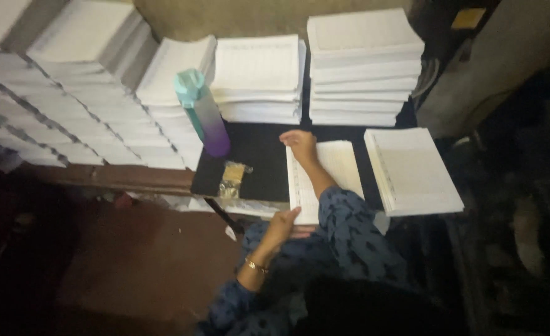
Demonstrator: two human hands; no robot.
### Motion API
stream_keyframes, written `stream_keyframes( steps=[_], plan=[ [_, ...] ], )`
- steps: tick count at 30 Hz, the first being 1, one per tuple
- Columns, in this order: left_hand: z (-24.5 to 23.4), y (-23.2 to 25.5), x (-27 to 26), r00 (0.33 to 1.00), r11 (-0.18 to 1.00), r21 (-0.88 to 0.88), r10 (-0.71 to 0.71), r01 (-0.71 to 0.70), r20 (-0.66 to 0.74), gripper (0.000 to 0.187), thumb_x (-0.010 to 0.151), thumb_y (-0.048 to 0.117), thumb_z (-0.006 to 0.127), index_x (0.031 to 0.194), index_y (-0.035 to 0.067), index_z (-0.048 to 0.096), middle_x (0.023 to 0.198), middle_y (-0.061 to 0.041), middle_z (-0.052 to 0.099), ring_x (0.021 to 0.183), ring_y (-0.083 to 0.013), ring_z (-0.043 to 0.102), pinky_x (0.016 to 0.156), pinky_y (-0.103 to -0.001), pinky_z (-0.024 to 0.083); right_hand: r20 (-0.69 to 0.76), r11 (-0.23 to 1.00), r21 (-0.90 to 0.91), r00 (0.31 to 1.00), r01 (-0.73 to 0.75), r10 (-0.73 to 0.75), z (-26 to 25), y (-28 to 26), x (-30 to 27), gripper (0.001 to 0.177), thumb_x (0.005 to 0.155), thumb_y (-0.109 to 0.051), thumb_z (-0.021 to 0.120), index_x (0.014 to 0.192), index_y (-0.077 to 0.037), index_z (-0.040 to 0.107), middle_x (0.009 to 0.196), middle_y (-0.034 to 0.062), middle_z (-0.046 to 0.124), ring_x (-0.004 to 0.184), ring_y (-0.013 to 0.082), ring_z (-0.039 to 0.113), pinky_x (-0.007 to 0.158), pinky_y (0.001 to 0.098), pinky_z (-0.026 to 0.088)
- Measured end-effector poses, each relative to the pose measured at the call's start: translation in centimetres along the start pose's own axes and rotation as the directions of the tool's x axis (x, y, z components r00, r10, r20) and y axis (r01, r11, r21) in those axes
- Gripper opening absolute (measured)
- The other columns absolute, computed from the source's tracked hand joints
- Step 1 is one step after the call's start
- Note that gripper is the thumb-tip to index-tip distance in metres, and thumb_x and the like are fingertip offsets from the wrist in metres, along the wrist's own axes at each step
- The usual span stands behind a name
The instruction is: The person stands at a table and flips through a stack of lined papers, checking each page. They then place the stack onto a larger pile of similar papers on the table. The person repeats this process with another stack of papers.
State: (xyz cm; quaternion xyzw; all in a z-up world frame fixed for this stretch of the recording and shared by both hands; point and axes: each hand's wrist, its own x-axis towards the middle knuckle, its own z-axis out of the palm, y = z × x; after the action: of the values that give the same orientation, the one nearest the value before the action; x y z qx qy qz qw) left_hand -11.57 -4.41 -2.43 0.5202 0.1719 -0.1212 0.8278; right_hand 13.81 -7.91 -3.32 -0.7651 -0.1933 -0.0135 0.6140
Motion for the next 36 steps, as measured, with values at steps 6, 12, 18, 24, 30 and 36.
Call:
stream_keyframes(
  steps=[6,12,18,24,30,36],
  plan=[
    [1.7,3.0,-4.9,0.991,0.836,0.543,0.125,-0.079,-0.047,0.064,0.100,0.055,0.061,0.114,-0.007,0.072,0.109,-0.031,0.071,0.111,-0.0389,0.067,0.081,-0.053,0.057,0.216,0.669,0.707,0.970,-0.231,0.108,-0.2,10.3,2.9,0.080,0.086,0.010,0.072,0.155,-0.008,0.036,0.149,0.0191,0.050,0.139,0.0264,0.049,0.109,0.0403,0.050],
    [-1.5,2.8,-6.6,0.969,0.965,0.205,-0.195,0.163,0.148,0.061,0.091,0.045,0.060,0.128,-0.003,0.066,0.128,-0.024,0.070,0.102,-0.0328,0.075,0.085,-0.034,0.065,-0.265,0.847,-0.492,0.961,-0.202,0.076,-13.7,-10.6,-17.3,0.033,0.098,-0.033,0.054,0.122,-0.017,0.070,0.113,0.0068,0.075,0.104,0.0254,0.070,0.092,0.0372,0.050],
    [1.3,5.9,-5.5,0.994,0.961,0.274,-0.008,0.037,-0.106,0.091,0.092,0.066,0.066,0.148,-0.002,0.044,0.137,-0.035,0.055,0.126,-0.0478,0.057,0.093,-0.060,0.055,-0.209,0.702,-0.485,0.849,-0.521,0.485,-16.3,-7.5,-23.1,0.069,0.098,-0.066,0.052,0.084,-0.005,0.081,0.087,0.0168,0.078,0.095,0.0340,0.075,0.087,0.0429,0.055],
    [-0.2,2.9,-4.1,0.957,0.868,0.453,0.273,-0.202,-0.095,0.061,0.102,0.025,0.059,0.152,-0.004,0.039,0.148,-0.034,0.046,0.137,-0.0484,0.044,0.108,-0.061,0.044,-0.080,0.899,-0.298,0.947,-0.322,0.312,-17.8,5.3,-23.5,0.029,0.076,-0.032,0.087,0.089,-0.007,0.080,0.078,0.0127,0.079,0.070,0.0274,0.075,0.062,0.0359,0.054],
    [-1.1,3.3,-3.0,0.821,0.696,0.524,0.571,-0.491,0.010,0.047,0.106,0.017,0.048,0.147,-0.006,0.044,0.137,-0.036,0.056,0.133,-0.0504,0.048,0.107,-0.061,0.041,-0.148,0.874,-0.047,0.869,-0.484,0.473,-16.0,-5.9,-21.9,0.054,0.086,-0.016,0.080,0.133,0.001,0.060,0.109,0.0278,0.072,0.096,0.0376,0.072,0.069,0.0476,0.064],
    [1.8,8.7,-1.1,0.746,0.631,0.455,0.655,-0.628,0.120,0.053,0.107,0.016,0.046,0.153,-0.004,0.030,0.148,-0.037,0.043,0.141,-0.0503,0.036,0.114,-0.063,0.029,-0.349,0.953,-0.303,0.929,0.017,-0.127,-15.6,-5.9,-18.8,0.011,0.092,-0.009,0.076,0.096,-0.001,0.069,0.079,0.0145,0.074,0.078,0.0265,0.073,0.067,0.0386,0.055]
  ],
)
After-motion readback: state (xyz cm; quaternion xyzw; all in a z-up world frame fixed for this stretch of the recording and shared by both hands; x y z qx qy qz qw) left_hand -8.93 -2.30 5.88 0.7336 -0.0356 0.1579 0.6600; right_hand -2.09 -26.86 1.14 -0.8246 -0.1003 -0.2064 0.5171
